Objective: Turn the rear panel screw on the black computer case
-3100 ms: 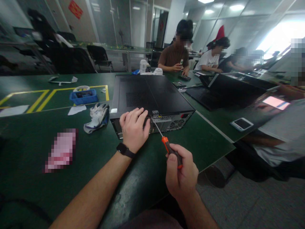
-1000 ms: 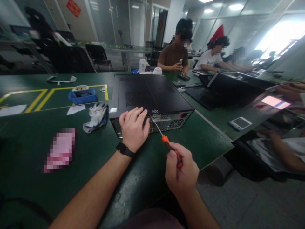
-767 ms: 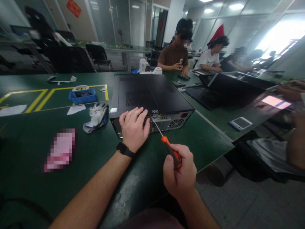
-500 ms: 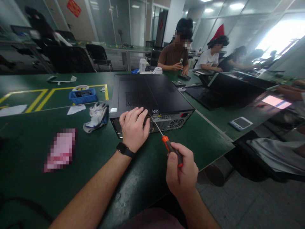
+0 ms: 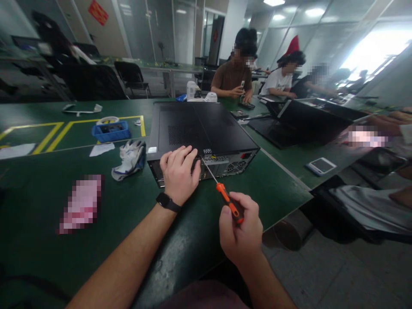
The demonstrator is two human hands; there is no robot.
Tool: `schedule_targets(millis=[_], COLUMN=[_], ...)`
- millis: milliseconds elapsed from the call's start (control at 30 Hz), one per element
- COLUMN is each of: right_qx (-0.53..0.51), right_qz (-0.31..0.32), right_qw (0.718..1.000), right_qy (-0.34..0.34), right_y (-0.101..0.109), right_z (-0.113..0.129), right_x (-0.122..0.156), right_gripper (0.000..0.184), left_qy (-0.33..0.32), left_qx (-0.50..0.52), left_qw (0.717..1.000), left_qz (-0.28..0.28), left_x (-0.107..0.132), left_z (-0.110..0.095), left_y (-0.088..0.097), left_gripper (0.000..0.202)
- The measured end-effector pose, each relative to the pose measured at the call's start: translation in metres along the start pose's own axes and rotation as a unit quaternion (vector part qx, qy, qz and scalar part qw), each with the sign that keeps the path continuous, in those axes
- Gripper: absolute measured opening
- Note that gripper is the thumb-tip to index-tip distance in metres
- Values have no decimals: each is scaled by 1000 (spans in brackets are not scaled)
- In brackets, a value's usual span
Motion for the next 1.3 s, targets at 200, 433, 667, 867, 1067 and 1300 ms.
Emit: schedule_targets(millis=[200, 433, 667, 867, 1067, 1300], right_qx=[19, 8, 7, 0, 3, 15], right_qz=[14, -9, 17, -3, 3, 4], right_qw=[999, 1000, 999, 1000, 1000, 1000], right_qy=[-24, -3, -51, -14, -6, -6], right_y=[-2, 1, -1, 0, -2, -2], right_z=[-4, 2, -7, -1, 1, -1], right_x=[-1, -3, -1, -1, -1, 0], right_gripper=[24, 24, 22, 23, 22, 23], left_qy=[-4, -4, 0, 1, 3, -4], left_qx=[-3, 1, 8, 10, 15, 11], left_qw=[1000, 1000, 1000, 1000, 1000, 1000], left_qz=[-5, -5, -2, -5, -5, -12], left_x=[0, 0, 0, 0, 1, 1], left_z=[0, 1, 0, 1, 2, 1], left_y=[0, 0, 0, -1, -3, -2], left_gripper=[31, 30, 30, 30, 30, 30])
Point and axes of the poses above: each hand's wrist, its own x-axis away from the middle knuckle, its own y-axis out of the back of the hand, z = x × y, the point moved 6 cm from there along -x, towards the middle knuckle, and after that the axes turned 13 degrees about -y, right-handed, at the moved point
